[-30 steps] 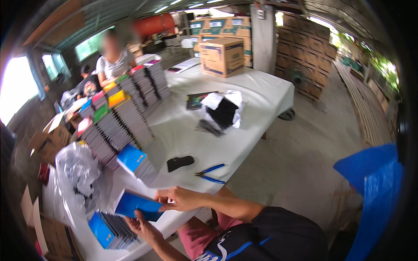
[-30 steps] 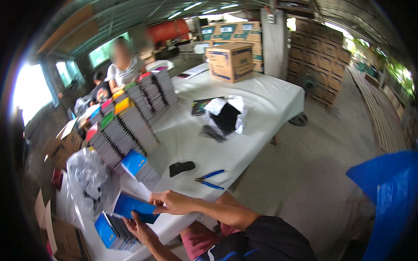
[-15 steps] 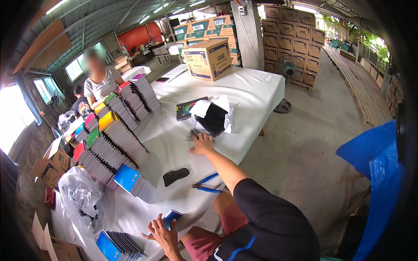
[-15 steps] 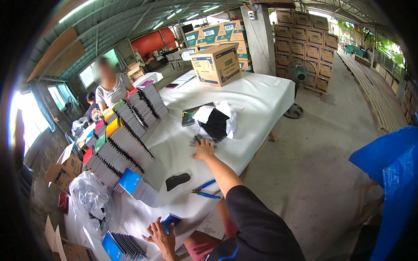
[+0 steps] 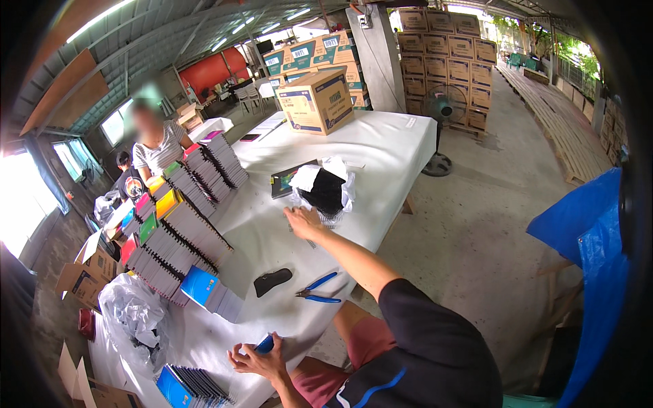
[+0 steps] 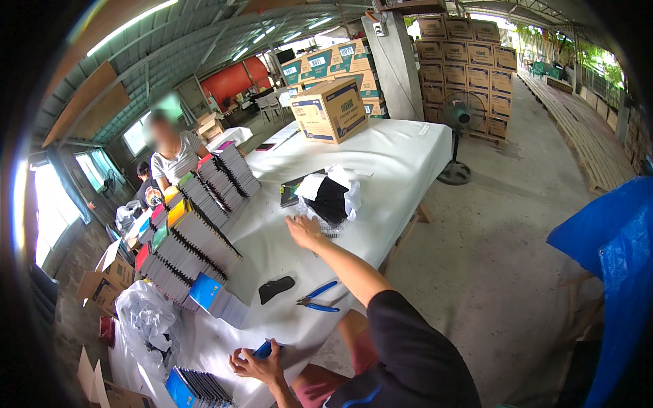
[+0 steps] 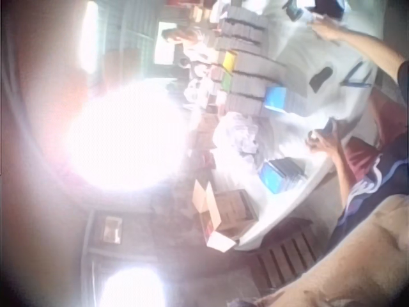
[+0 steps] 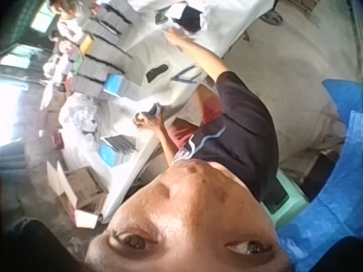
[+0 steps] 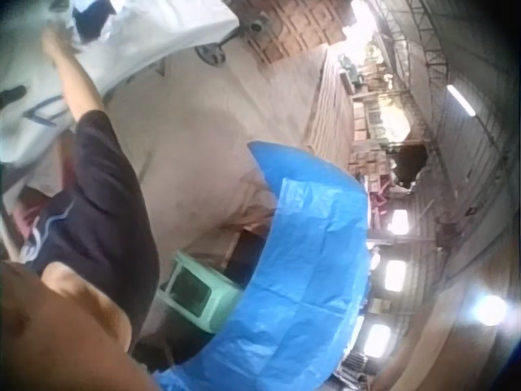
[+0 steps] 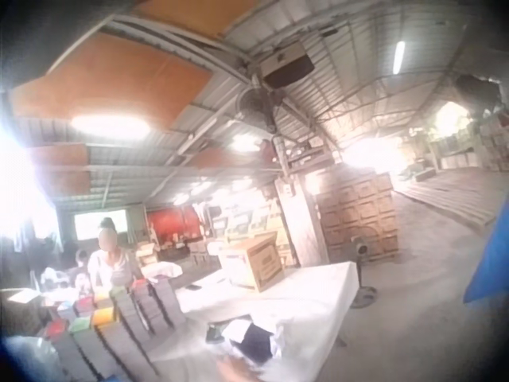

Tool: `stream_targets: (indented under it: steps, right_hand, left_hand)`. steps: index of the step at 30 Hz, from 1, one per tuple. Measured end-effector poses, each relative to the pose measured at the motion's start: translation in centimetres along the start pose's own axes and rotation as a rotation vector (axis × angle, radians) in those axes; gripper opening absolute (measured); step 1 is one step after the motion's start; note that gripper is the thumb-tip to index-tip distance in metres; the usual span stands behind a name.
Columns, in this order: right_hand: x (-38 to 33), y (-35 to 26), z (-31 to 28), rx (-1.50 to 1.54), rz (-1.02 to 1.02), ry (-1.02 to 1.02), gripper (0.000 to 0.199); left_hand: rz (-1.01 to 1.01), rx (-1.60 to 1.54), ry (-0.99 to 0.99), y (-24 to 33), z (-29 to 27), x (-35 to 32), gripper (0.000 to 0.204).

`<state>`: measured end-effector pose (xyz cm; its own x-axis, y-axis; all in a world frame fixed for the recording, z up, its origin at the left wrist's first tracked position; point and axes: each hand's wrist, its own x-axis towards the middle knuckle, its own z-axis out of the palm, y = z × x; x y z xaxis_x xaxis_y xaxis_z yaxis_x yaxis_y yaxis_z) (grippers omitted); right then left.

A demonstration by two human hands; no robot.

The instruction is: The person assembles spiral-bound notebooks by inserting metal coils into pre-punched holes. They use pliers to secure the coils and place finished notebooks into a stack. The process is repeated for multiple notebooks.

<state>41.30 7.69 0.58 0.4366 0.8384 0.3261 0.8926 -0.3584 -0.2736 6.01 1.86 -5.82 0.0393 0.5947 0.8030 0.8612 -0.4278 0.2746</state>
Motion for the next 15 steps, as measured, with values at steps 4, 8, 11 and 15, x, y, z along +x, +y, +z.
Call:
stream_targets:
  steps: [4, 8, 11, 15]
  right_hand:
    - [-4.5, -5.0, 0.2, 0.343, -0.21, -0.315, 0.046]
    - [-12.7, -9.1, 2.5, 0.817, -0.582, -0.424, 0.032]
    - [-15.5, -11.5, 3.1, 0.821, -0.602, -0.32, 0.021]
    - [-15.9, -12.6, 1.8, 0.95, -0.584, -0.323, 0.024]
  left_hand:
    - [0.0, 0.053, -0.092, 0.2, 0.1, -0.4, 0.054]
    - [-0.035, -0.036, -0.122, 0.9, -0.4, 0.0, 0.05]
    - [0.002, -0.072, -0.13, 0.1, 0.3, 0.1, 0.048]
    - [0.067, -0.025, -0.096, -0.2, 0.4, -0.2, 0.044]
